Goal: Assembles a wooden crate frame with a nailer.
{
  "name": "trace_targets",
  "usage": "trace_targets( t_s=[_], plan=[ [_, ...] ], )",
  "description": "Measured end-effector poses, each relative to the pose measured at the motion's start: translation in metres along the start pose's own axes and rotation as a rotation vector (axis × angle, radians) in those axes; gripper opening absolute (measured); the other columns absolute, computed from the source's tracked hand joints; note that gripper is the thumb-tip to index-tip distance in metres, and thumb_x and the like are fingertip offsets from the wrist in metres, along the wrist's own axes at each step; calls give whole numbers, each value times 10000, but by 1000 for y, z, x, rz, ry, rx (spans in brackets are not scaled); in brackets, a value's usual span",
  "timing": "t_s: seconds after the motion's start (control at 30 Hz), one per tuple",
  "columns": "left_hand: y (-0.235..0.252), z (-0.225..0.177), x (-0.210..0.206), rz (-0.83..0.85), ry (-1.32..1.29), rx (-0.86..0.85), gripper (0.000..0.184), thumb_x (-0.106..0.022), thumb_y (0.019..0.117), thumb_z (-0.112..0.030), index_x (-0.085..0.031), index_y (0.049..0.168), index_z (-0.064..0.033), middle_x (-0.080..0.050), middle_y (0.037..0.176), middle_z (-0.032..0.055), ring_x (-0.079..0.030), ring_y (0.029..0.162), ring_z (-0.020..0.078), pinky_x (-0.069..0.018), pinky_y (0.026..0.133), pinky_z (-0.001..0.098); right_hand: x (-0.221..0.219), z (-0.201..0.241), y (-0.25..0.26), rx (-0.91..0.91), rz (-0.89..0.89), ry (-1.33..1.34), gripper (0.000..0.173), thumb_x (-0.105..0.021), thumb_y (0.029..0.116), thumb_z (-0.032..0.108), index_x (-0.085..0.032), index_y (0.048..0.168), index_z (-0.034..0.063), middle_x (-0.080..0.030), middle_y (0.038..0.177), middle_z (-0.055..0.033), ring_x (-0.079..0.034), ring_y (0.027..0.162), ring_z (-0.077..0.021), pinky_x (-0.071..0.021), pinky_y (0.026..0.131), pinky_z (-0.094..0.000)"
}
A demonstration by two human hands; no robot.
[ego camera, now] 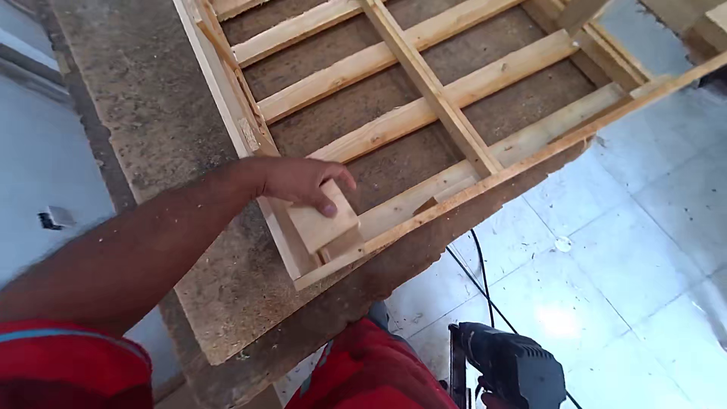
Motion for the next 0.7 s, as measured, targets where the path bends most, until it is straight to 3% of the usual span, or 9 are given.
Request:
trace_targets(
  t_s=[0.1,0.23,0.27,0.33,0.4,0.43,0.5,0.6,0.7],
  plan=[
    [-29,0,-39,47,-142,-23,344,-741,917,-78,-644,1246,-113,-727,1068,124,-726,874,242,-623,765,430,-9,-26,-16,82,13,17,256,-689,833,33,-665,1081,-21,-663,680,-14,-602,529,-109,-557,533,-306],
    [-33,6,-48,83,-241,45,308,-618,997,-44,-582,1298,-97,-703,1107,157,-720,898,249,-618,775,405,-23,-36,-41,154,-11,32,297,-721,817,32,-674,1104,-29,-726,802,-81,-640,580,-155,-579,576,-344],
    [-31,5,-48,84,-258,63,287,-598,1018,-82,-581,1304,-96,-701,1105,160,-720,908,247,-618,784,409,-28,-35,-48,162,-23,56,294,-727,810,32,-681,1094,-26,-736,824,-91,-648,591,-162,-582,581,-345],
    [-30,1,-53,6,-214,92,329,-521,1071,-323,-585,1313,-109,-683,1137,137,-688,993,226,-587,854,433,-38,-28,-63,184,-29,113,281,-723,805,34,-689,1081,-5,-747,861,-87,-654,606,-157,-578,582,-332],
    [-28,-5,-61,-200,-31,111,606,-321,1082,-564,-629,1309,-94,-644,1273,168,-626,1183,296,-503,993,564,-47,-19,-77,231,-2,201,308,-700,799,27,-692,1106,15,-762,953,-100,-662,624,-169,-578,573,-342],
    [-25,-5,-66,-343,83,109,681,-254,1081,-593,-666,1257,-79,-660,1243,191,-632,1179,339,-486,994,618,-52,-16,-83,268,25,264,310,-689,793,25,-688,1103,17,-761,978,-116,-666,632,-183,-581,574,-354],
    [-21,-3,-73,-511,271,118,681,-241,1094,-557,-660,1194,-30,-667,1146,226,-648,1118,385,-487,955,650,-59,-11,-92,365,95,392,306,-695,779,47,-697,1084,31,-765,988,-142,-683,654,-203,-587,609,-368],
    [-17,-10,-75,-543,380,202,608,-275,1114,-450,-660,1019,10,-663,1002,240,-662,997,399,-503,851,643,-76,-1,-99,514,267,549,277,-738,825,133,-721,1099,96,-756,998,-135,-685,666,-182,-596,641,-348],
    [-16,-11,-76,-526,416,231,581,-269,1118,-386,-664,941,1,-665,963,232,-665,973,399,-505,821,636,-105,19,-106,645,422,702,273,-727,867,168,-731,1136,123,-743,1053,-147,-681,670,-161,-593,634,-325]
  ],
)
Point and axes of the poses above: each hand's wrist, its own y-axis towards the middle knuckle, its own x-axis out of the back of the hand, z = x × y, the point moved 4 cm from there along y, towards the middle knuckle
